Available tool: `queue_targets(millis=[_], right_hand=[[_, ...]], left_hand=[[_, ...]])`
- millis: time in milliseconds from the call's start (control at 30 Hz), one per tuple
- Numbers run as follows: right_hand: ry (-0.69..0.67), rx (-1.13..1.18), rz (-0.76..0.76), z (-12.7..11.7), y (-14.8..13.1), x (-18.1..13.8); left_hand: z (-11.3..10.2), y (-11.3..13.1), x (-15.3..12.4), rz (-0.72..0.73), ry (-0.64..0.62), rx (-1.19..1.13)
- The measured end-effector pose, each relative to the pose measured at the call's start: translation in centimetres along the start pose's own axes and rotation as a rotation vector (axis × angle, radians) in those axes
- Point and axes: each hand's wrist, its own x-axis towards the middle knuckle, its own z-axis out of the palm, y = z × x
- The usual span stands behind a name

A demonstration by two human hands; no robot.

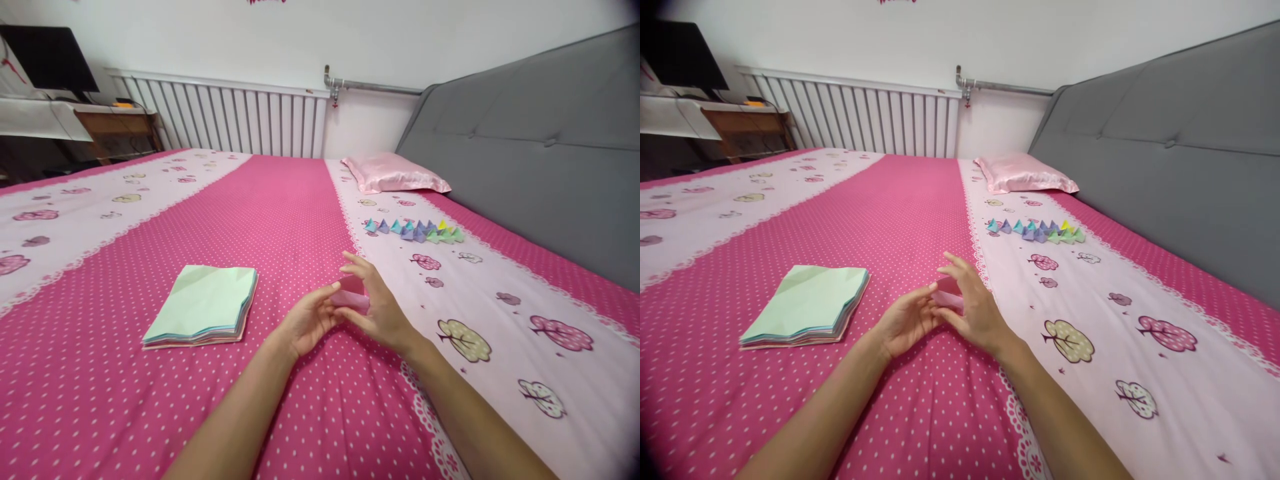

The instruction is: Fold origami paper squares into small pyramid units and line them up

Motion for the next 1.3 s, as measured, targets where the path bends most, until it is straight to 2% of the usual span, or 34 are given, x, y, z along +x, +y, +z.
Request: queue_targets(millis=[200, 367, 467, 633, 767, 867, 1133, 1300], right_hand=[[-0.015, -0.092, -0.059, 0.2, -0.3, 0.0], [0.146, -0.202, -0.055, 0.3, -0.6, 0.0], [0.219, -0.214, -0.067, 0.4, -0.7, -0.2], [0.299, -0.203, -0.092, 0.4, -0.3, -0.4], [0.343, -0.212, -0.045, 0.0, 0.2, -0.3], [0.326, -0.203, -0.020, -0.3, 0.5, -0.3], [0.132, -0.070, 0.046, -0.3, 0.9, -0.4], [0.105, 0.020, 0.103, -0.2, 1.2, -0.4]], left_hand=[[-0.3, 0.1, 0.1, 0.022, -0.020, 0.026], [0.2, 0.5, 0.0, 0.134, 0.025, -0.135], [0.8, 0.7, -0.2, 0.152, 0.065, -0.193], [1.0, 0.6, -0.1, 0.192, 0.067, -0.134], [0.6, 0.6, 0.4, 0.296, 0.176, -0.106], [0.3, 0.7, 0.6, 0.321, 0.207, -0.082], [0.4, 0.7, 0.5, 0.313, 0.183, -0.033], [0.4, 0.7, 0.5, 0.302, 0.187, -0.044]])
